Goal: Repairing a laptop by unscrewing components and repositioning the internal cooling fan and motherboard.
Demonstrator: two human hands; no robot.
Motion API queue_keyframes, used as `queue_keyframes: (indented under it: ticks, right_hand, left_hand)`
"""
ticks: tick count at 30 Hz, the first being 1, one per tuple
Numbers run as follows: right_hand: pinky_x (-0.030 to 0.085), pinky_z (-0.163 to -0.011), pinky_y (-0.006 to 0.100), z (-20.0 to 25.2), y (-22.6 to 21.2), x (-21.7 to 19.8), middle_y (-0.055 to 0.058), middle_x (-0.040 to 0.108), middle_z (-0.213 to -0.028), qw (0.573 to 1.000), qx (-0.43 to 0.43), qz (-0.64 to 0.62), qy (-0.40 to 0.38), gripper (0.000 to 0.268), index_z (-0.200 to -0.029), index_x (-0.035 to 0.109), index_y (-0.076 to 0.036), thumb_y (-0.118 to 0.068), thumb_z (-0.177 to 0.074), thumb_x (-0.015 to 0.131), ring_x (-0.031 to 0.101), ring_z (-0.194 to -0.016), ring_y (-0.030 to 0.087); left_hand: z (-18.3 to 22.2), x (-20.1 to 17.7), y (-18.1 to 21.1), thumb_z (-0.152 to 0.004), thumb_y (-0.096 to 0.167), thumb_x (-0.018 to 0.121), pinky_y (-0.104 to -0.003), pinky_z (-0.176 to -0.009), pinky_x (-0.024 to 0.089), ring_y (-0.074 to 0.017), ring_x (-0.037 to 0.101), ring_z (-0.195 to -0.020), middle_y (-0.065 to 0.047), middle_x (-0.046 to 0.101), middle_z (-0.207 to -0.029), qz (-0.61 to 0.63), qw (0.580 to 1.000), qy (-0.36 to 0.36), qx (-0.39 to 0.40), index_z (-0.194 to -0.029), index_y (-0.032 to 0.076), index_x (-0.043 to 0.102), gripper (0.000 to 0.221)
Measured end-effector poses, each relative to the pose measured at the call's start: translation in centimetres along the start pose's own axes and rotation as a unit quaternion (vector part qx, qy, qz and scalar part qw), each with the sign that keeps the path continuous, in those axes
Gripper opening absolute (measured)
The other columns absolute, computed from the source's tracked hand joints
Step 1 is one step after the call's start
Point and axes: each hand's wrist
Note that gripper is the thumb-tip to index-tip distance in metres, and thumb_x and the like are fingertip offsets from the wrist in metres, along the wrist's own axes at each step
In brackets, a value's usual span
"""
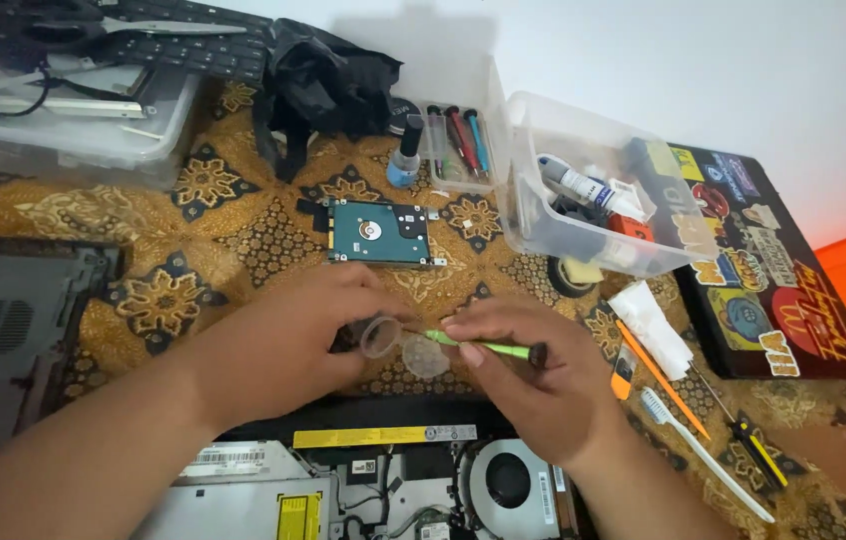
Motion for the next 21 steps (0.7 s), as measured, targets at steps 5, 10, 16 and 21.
queue_keyframes:
  ticks: [5,10,16,21]
  right_hand:
    - [0.062,-0.078,0.032,0.1,0.0,0.4,0.009,0.078,-0.102,0.997,-0.074,-0.018,-0.018,0.017,-0.11,0.074,-0.01,-0.005,-0.094,0.069,0.077,-0.088,0.018]
    - [0.067,-0.091,0.037,0.0,-0.1,0.6,0.01,0.081,-0.108,0.994,-0.087,0.042,-0.056,0.019,-0.111,0.075,-0.009,-0.007,-0.094,0.068,0.081,-0.101,0.023]
    - [0.069,-0.091,0.039,0.1,-0.1,0.9,0.007,0.082,-0.105,0.992,-0.082,0.077,-0.061,0.019,-0.109,0.077,-0.009,-0.009,-0.091,0.07,0.082,-0.102,0.024]
    - [0.069,-0.089,0.039,0.2,-0.1,0.8,0.007,0.082,-0.108,0.992,-0.051,0.097,-0.065,0.019,-0.109,0.078,-0.012,-0.012,-0.091,0.071,0.082,-0.102,0.024]
  left_hand:
    - [0.0,-0.2,0.1,-0.085,0.018,0.067,-0.041,-0.091,0.047,-0.0201,0.064,-0.11,0.004,0.072,-0.115,-0.002,1.0,-0.009,-0.005,-0.129,0.03,0.076,0.046]
    - [-0.2,0.4,-1.0,-0.086,0.019,0.072,-0.041,-0.089,0.051,-0.0223,0.068,-0.11,0.001,0.073,-0.117,0.011,0.997,0.018,0.071,-0.123,0.022,0.077,0.037]
    - [0.0,0.2,-0.9,-0.084,0.013,0.068,-0.044,-0.095,0.046,-0.0224,0.062,-0.116,0.001,0.07,-0.122,0.012,0.998,0.006,0.066,-0.127,0.022,0.074,0.045]
    - [0.0,0.3,-1.0,-0.082,0.009,0.066,-0.04,-0.095,0.048,-0.0215,0.064,-0.115,-0.001,0.069,-0.121,0.037,0.997,-0.001,0.068,-0.128,0.021,0.074,0.048]
Point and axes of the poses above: each hand's wrist, its own z-axis away from the middle knuckle, its own x-axis out of the palm, y = z × x
